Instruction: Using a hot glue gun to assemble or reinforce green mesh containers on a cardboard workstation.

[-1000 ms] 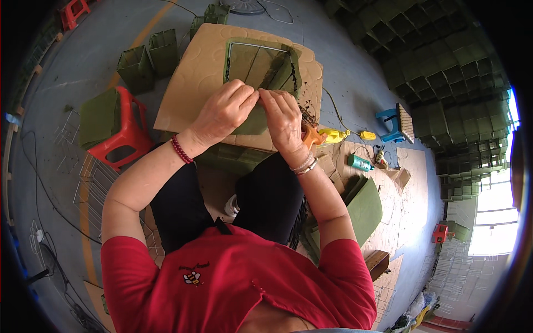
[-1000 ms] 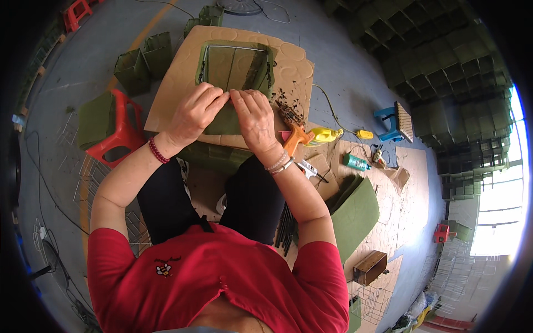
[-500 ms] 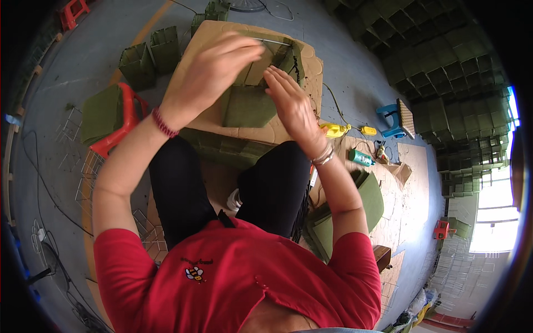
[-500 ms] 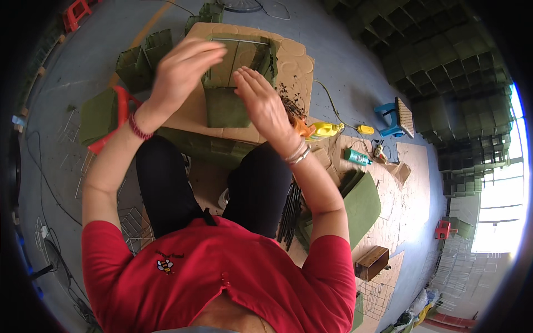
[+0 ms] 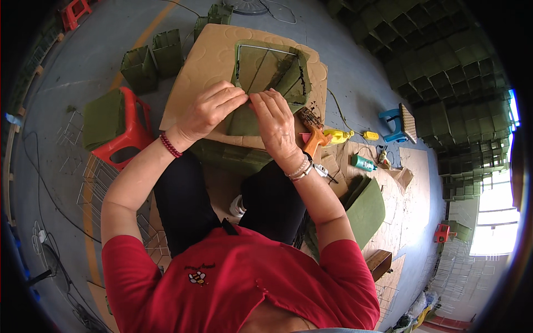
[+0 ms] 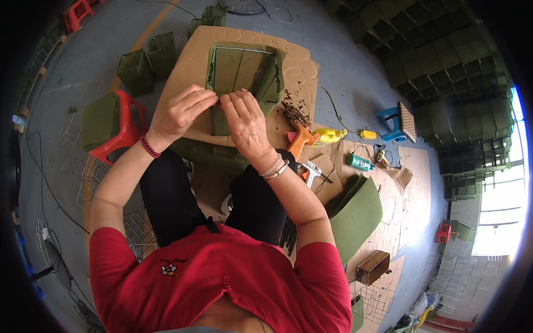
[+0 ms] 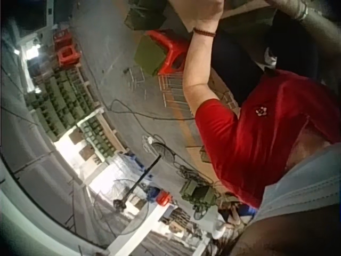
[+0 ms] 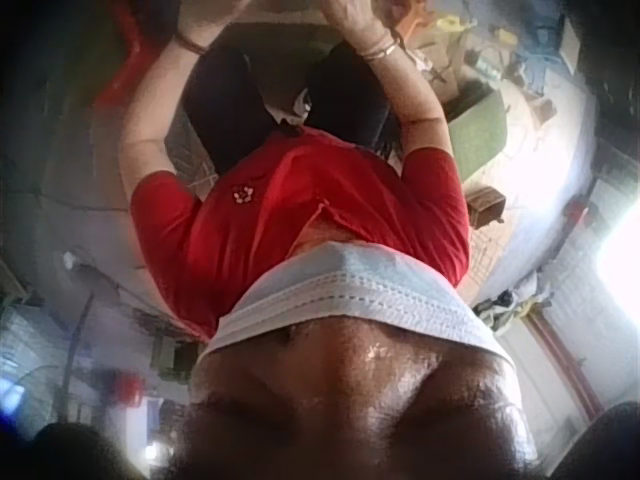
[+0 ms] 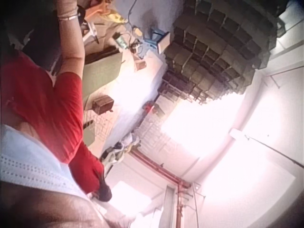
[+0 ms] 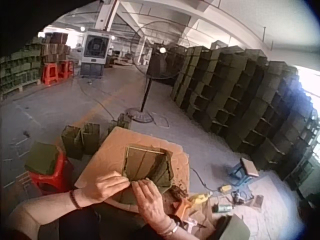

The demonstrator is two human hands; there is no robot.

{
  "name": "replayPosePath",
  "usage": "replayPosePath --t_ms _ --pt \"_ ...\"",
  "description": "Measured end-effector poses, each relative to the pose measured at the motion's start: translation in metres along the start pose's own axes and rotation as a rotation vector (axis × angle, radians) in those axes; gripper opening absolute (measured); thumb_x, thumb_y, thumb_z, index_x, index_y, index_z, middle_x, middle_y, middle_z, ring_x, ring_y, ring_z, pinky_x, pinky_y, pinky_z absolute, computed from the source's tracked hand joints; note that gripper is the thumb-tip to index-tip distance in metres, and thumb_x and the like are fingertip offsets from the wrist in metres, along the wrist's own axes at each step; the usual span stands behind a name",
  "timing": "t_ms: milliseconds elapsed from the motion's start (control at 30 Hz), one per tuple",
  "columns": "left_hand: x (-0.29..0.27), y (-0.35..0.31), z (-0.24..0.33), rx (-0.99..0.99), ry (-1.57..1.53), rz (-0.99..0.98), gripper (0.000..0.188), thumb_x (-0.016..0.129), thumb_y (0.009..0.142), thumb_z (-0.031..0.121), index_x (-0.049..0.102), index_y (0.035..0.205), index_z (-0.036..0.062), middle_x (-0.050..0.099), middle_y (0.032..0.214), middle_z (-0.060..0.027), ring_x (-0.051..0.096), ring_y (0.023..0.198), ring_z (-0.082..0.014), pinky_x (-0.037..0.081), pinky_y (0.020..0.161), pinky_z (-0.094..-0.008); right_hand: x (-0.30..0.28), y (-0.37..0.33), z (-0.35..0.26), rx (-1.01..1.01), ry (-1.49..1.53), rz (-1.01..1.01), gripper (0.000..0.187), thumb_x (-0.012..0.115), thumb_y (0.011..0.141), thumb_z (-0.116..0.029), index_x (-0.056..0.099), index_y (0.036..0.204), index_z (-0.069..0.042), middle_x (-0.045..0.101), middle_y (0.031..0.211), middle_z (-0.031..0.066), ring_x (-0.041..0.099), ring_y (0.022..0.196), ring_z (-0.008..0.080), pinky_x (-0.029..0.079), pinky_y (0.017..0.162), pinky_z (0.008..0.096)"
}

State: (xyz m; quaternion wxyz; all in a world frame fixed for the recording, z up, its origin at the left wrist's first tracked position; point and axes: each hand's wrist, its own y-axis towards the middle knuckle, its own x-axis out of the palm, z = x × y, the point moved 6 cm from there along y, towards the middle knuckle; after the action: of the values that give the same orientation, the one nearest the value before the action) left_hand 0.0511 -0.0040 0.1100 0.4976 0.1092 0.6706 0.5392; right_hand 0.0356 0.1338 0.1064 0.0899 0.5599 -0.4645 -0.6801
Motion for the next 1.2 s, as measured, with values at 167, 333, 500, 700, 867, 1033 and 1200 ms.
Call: replayPosePath --t_ms 167,333,500,700,867,1033,1200 --pt "0.007 0.023 0.001 -0.159 -0.099 -0.287 0.057 0.058 0.072 -0.013 0.052 0.127 -0.0027 0.061 0.089 -0.0166 0.061 0.080 -0.0301 0.051 0.071 -0.0393 -0.004 0.012 0.013 0.027 0.118 -0.207 0.021 0.057 0.074 0.000 0.059 0.095 0.001 0.062 0.089 0.0151 0.060 0.090 0.0320 0.050 0.082 0.0406" --pt "0.023 0.034 -0.008 -0.186 -0.043 -0.420 0.058 0.056 0.076 -0.013 0.047 0.132 -0.0020 0.060 0.085 -0.0184 0.062 0.080 -0.0333 0.050 0.070 -0.0402 -0.006 0.026 0.018 -0.125 0.230 -0.380 0.019 0.055 0.075 -0.001 0.060 0.093 -0.001 0.061 0.082 0.0122 0.060 0.085 0.0305 0.050 0.074 0.0403" --pt "0.014 0.046 0.026 -0.264 0.019 -0.376 0.048 0.056 0.077 -0.010 0.054 0.125 -0.0028 0.064 0.080 -0.0142 0.065 0.074 -0.0279 0.055 0.070 -0.0355 -0.026 0.023 0.037 -0.280 0.046 -0.500 0.034 0.055 0.076 0.000 0.061 0.109 0.001 0.065 0.108 0.0170 0.060 0.108 0.0318 0.051 0.092 0.0375" --pt "-0.038 0.026 0.014 -0.040 0.082 0.185 0.029 0.067 0.073 -0.006 0.068 0.101 -0.0007 0.066 0.096 -0.0112 0.064 0.080 -0.0250 0.055 0.068 -0.0333 -0.045 -0.001 0.048 -0.016 0.045 -0.159 0.044 0.057 0.077 0.007 0.055 0.121 0.004 0.063 0.117 0.0195 0.056 0.118 0.0347 0.047 0.100 0.0412" --pt "-0.003 -0.008 0.020 0.202 0.204 -0.014 0.023 0.066 0.074 0.003 0.069 0.097 0.0025 0.064 0.099 -0.0050 0.062 0.088 -0.0204 0.054 0.075 -0.0321 -0.047 -0.031 0.011 -0.012 0.047 0.189 0.031 0.065 0.072 0.006 0.066 0.103 0.003 0.065 0.103 0.0154 0.062 0.105 0.0308 0.050 0.094 0.0436" --pt "0.012 0.000 0.020 0.311 0.233 0.003 0.025 0.066 0.073 0.006 0.070 0.098 0.0023 0.064 0.102 -0.0044 0.061 0.092 -0.0190 0.054 0.080 -0.0315 -0.027 -0.031 0.003 -0.013 -0.059 0.250 0.031 0.064 0.071 0.003 0.068 0.101 0.000 0.062 0.105 0.0122 0.062 0.105 0.0285 0.050 0.094 0.0462" --pt "0.020 0.009 0.015 0.306 0.193 0.023 0.026 0.065 0.074 0.003 0.069 0.100 -0.0011 0.065 0.107 -0.0067 0.062 0.095 -0.0213 0.054 0.079 -0.0347 -0.021 -0.025 0.014 0.000 -0.065 0.215 0.031 0.065 0.073 0.001 0.066 0.104 0.000 0.062 0.104 0.0121 0.061 0.104 0.0284 0.049 0.095 0.0466"
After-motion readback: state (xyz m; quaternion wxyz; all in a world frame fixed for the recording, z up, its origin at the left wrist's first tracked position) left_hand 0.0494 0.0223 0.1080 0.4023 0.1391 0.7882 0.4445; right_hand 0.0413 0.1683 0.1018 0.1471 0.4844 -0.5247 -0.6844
